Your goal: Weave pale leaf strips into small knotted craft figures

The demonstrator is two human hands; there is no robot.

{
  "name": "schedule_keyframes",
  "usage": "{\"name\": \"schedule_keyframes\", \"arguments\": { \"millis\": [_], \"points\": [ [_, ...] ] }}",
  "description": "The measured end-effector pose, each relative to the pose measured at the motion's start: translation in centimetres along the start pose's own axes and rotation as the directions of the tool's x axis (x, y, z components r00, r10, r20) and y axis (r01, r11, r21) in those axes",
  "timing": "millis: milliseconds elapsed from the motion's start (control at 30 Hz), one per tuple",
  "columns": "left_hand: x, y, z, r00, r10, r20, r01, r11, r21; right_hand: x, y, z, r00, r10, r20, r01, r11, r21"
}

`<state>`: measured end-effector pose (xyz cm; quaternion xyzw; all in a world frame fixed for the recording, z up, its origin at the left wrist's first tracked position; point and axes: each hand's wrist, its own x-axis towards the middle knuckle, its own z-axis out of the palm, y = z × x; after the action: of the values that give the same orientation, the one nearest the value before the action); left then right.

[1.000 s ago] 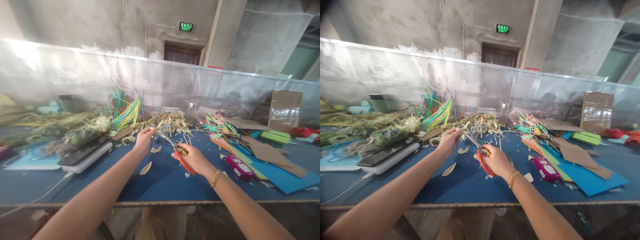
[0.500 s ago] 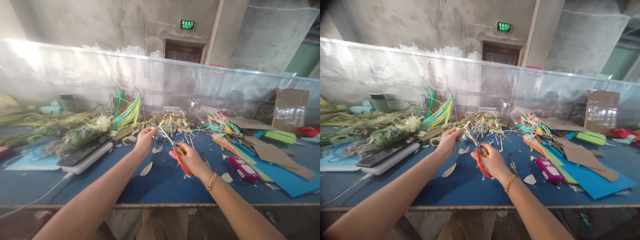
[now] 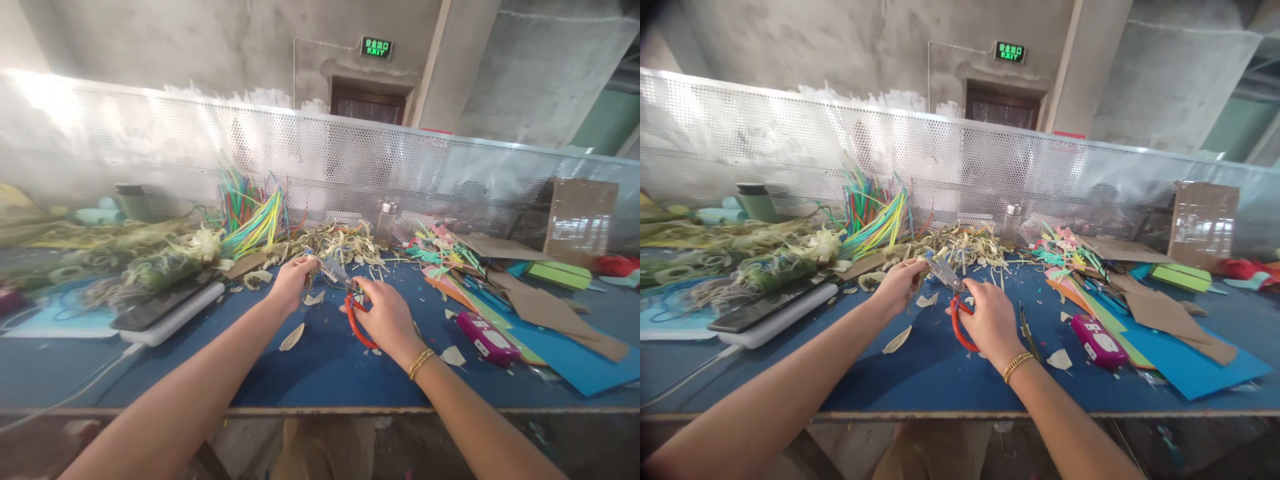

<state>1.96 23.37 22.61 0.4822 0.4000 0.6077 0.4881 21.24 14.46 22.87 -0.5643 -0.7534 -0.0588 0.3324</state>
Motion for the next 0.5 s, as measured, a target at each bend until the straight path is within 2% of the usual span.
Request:
{"name": "schedule_keyframes", "arguments": {
  "millis": [200,333,400,433,500],
  "points": [
    [-0.2,0.2,0.0,1.0,-0.018,0.021,0.017,1.0,0.014,0.0,0.3,0.1,0.997,0.04,0.064,-0.044,0.997,0.063],
    [-0.2,0.3,0.0,1.0,-0.01,0.003,0.01,0.999,0.035,-0.2,0.3,-0.1,0.987,0.128,0.096,-0.148,0.958,0.246],
    [-0.3,0.5,0.1,1.0,0.002,-0.005,-0.002,1.0,0.028,-0.3,0.0,-0.5,0.965,0.196,0.172,-0.254,0.857,0.448],
    [-0.4,0.6,0.1,1.0,0.011,-0.005,-0.011,1.0,0.025,-0.3,-0.2,-0.8,0.942,0.22,0.254,-0.328,0.761,0.559],
    [-0.6,0.8,0.2,0.999,0.039,-0.001,-0.039,0.999,0.031,-0.6,-0.8,-1.4,0.865,0.195,0.462,-0.493,0.502,0.711]
  ]
}}
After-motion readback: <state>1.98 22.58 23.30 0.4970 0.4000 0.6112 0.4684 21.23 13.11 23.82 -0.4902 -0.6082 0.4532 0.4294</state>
